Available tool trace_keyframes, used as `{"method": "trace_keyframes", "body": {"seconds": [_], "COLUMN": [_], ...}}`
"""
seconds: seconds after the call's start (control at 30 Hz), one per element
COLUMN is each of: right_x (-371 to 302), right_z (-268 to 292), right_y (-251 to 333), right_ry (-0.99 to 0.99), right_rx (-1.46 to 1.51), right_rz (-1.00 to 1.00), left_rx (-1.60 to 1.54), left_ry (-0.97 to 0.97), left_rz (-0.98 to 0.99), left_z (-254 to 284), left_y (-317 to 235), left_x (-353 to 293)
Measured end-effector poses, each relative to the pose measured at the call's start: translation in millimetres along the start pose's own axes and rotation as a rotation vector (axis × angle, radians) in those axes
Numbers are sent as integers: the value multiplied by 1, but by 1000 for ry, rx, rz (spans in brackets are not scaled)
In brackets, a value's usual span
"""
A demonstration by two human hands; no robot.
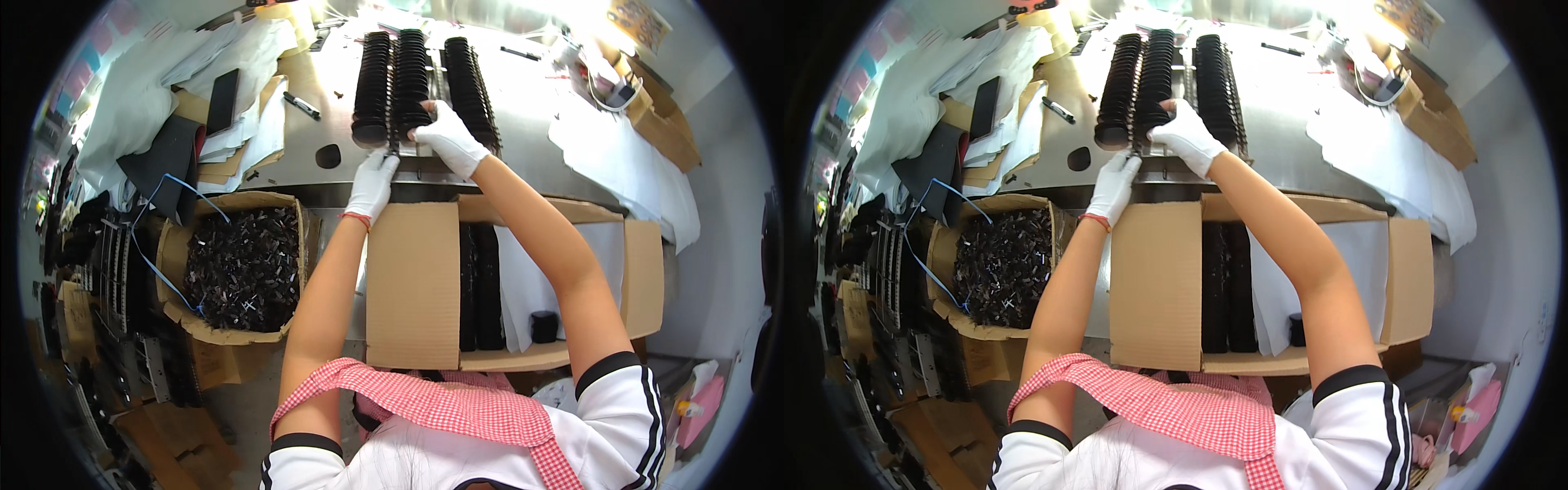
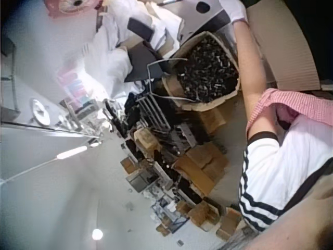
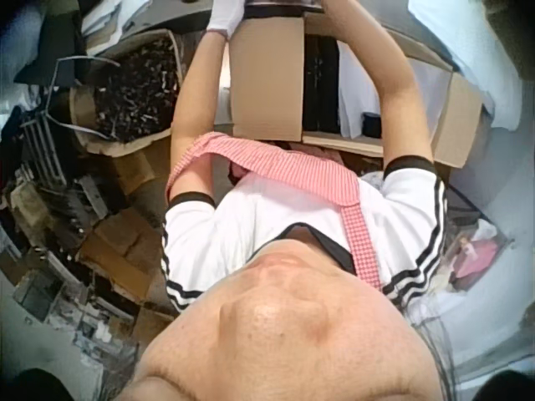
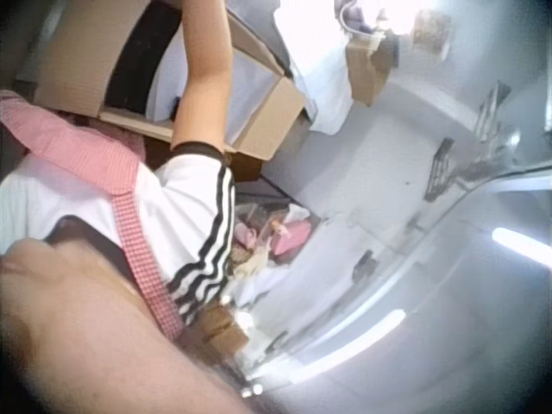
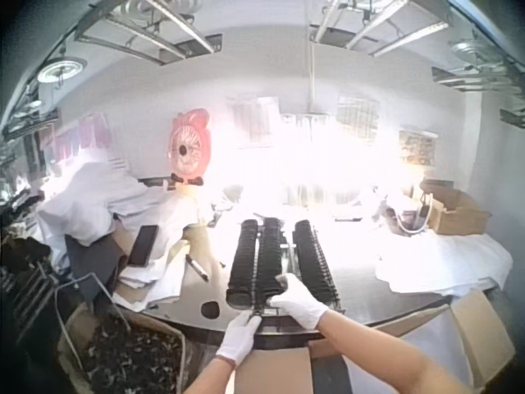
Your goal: The person repeatedly picks up small black circular components from a cardboard box and places them onto a metal rack with multiple slots. The person also handles white paper sheets and adjusts the rack position on the table.
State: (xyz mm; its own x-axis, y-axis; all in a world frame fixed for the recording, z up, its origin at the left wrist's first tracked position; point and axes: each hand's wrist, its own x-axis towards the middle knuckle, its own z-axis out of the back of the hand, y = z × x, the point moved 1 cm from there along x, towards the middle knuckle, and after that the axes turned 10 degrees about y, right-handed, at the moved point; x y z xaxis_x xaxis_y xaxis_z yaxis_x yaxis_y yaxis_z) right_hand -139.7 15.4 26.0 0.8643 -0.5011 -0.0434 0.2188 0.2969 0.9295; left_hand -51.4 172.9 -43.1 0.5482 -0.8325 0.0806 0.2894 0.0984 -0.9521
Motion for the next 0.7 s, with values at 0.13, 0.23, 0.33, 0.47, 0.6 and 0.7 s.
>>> {"method": "trace_keyframes", "body": {"seconds": [0.13, 0.23, 0.33, 0.47, 0.6, 0.7], "right_x": [6, 0, -8, -15, -10, -5], "right_z": [-2, -9, -23, -38, -54, -36], "right_y": [5, 8, 1, -11, -7, 13], "right_ry": [294, 254, 69, -124, -260, -237], "right_rx": [152, -92, -284, -426, -866, -972], "right_rz": [91, 220, 286, 391, 691, 572], "left_rx": [-27, -24, -2, 24, 92, 201], "left_ry": [-29, -4, -22, -9, -24, -47], "left_rz": [37, 86, 99, 129, 99, 237], "left_z": [-5, -7, -9, -9, -8, -10], "left_y": [6, 6, 3, 0, -6, -14], "left_x": [2, 2, -1, -2, -2, -8]}}
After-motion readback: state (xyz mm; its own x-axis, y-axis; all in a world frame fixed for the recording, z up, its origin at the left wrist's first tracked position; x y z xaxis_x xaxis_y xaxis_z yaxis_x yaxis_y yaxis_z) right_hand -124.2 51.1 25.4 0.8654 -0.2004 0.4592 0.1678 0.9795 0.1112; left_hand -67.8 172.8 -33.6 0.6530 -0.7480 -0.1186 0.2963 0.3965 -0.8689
